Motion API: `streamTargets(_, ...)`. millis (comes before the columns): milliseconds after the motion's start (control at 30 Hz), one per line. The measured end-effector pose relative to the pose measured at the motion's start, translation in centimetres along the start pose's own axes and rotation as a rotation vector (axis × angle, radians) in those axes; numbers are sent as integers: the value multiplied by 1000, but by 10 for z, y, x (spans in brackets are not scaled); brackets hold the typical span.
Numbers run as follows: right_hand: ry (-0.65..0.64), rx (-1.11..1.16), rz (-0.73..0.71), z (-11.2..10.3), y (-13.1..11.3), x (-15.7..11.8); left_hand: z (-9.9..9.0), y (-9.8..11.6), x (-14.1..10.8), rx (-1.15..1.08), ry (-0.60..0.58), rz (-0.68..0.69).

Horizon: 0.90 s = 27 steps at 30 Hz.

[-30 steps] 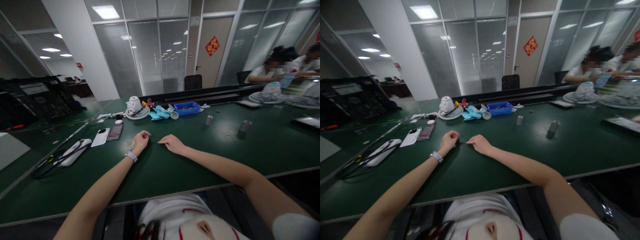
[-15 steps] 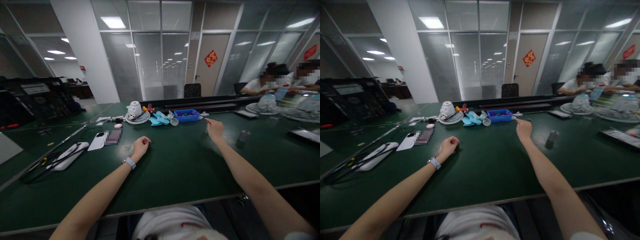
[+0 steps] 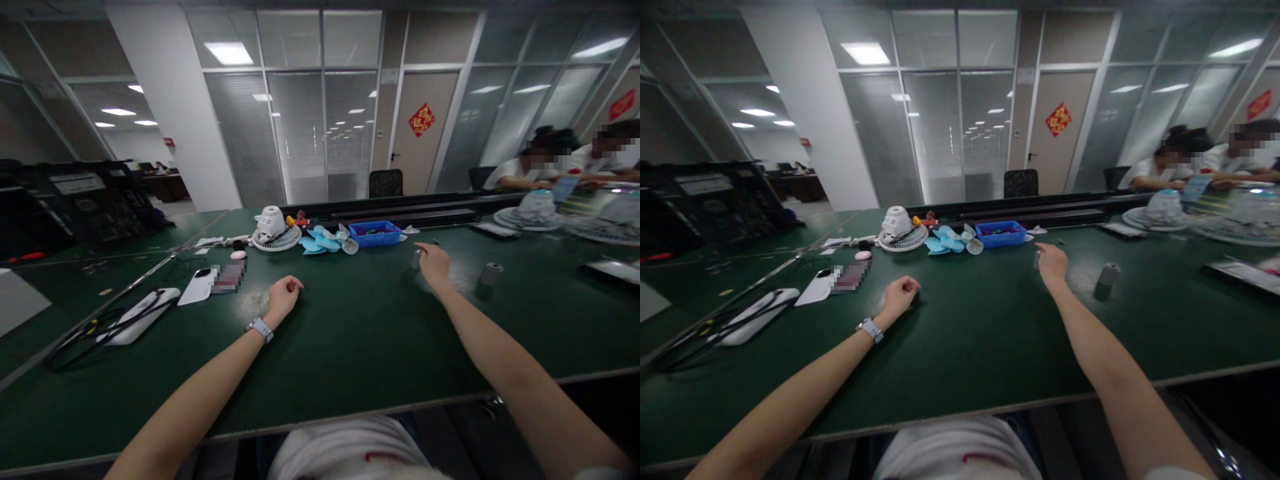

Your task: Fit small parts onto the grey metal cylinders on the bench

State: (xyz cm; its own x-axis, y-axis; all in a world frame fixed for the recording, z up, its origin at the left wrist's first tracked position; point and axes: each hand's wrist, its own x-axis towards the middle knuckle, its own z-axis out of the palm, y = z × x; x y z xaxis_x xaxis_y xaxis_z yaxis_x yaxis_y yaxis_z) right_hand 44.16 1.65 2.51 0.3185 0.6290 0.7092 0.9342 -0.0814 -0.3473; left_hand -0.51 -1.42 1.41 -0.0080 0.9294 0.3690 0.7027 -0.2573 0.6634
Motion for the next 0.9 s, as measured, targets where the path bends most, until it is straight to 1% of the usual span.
streamTargets(133,-15,-4,21,0,-3,0,0,0,0,-19,0,10)
streamTargets(300,-45,-87,100,0,-2,1,1,-3,0,-19,-4,15)
streamTargets(400,-39,-20,83,4,1,-2,2,-5,1,-19,-10,11)
streamTargets(467,-21,47,53,9,3,-6,3,-5,1,-22,-11,7)
streamTargets(533,1,105,52,15,4,-10,3,-5,0,-29,-9,3)
streamTargets(633,1,173,168,26,6,-13,1,-2,0,-40,-7,2)
streamTargets(767,-86,240,375,35,11,-14,0,1,-1,-43,0,-7)
streamTargets(833,-115,256,443,38,14,-13,0,2,-2,-50,4,-5)
streamTargets(900,-134,250,475,39,17,-12,0,2,-2,-50,15,-3)
